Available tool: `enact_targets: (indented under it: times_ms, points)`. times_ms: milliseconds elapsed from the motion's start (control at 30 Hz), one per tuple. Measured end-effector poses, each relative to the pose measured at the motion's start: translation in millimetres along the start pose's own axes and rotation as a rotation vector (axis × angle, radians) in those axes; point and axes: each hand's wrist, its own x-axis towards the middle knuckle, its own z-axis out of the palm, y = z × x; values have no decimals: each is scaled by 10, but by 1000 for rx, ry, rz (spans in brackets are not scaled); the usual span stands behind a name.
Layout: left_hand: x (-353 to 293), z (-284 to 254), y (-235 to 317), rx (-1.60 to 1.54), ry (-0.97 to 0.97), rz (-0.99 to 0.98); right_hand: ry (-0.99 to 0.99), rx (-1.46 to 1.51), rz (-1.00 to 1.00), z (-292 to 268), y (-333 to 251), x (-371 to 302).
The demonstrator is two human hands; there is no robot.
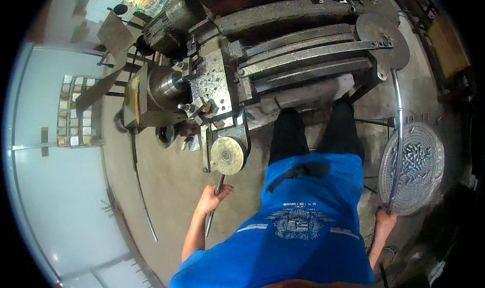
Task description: The person operates a metal lathe, repeatedly loading small cylindrical metal pieces into the chuck, engaging the cutting tool, and removing finished parts. The person uses a long metal rod to assist with loading and unloading, and collects finished pieces in a perforated metal basket.
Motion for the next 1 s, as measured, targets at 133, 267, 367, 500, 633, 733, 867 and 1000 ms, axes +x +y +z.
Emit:
enact_targets:
  times_ms: [133, 267, 367, 500, 633, 733, 867, 1000]
  points:
    - [-1, -16, 75, -31, -29, 27, 10, -11, -2, 83, -63, 170]
    - [25, -9, 99, -4, -10, -16, 195, -58, -292, 422, -201, 700]
    - [12, -2, 134, 66, 33, -33, 327, -290, -475, 579, -745, 1126]
    - [-28, 27, 143, 136, 83, -77, 294, -501, -418, 334, -971, 1922]
    - [-66, 18, 97, 122, 79, -82, 338, -735, -501, -53, -739, 3447]
    - [-2, -20, 80, 160, 98, -44, 354, -851, -560, -305, -1090, 4386]
    - [31, -58, 111, 172, 124, -24, 510, -1006, -668, -193, -1581, 5089]
    - [-62, -73, -16, 62, -40, 7, 660, -1043, -622, -43, -1912, 4744]
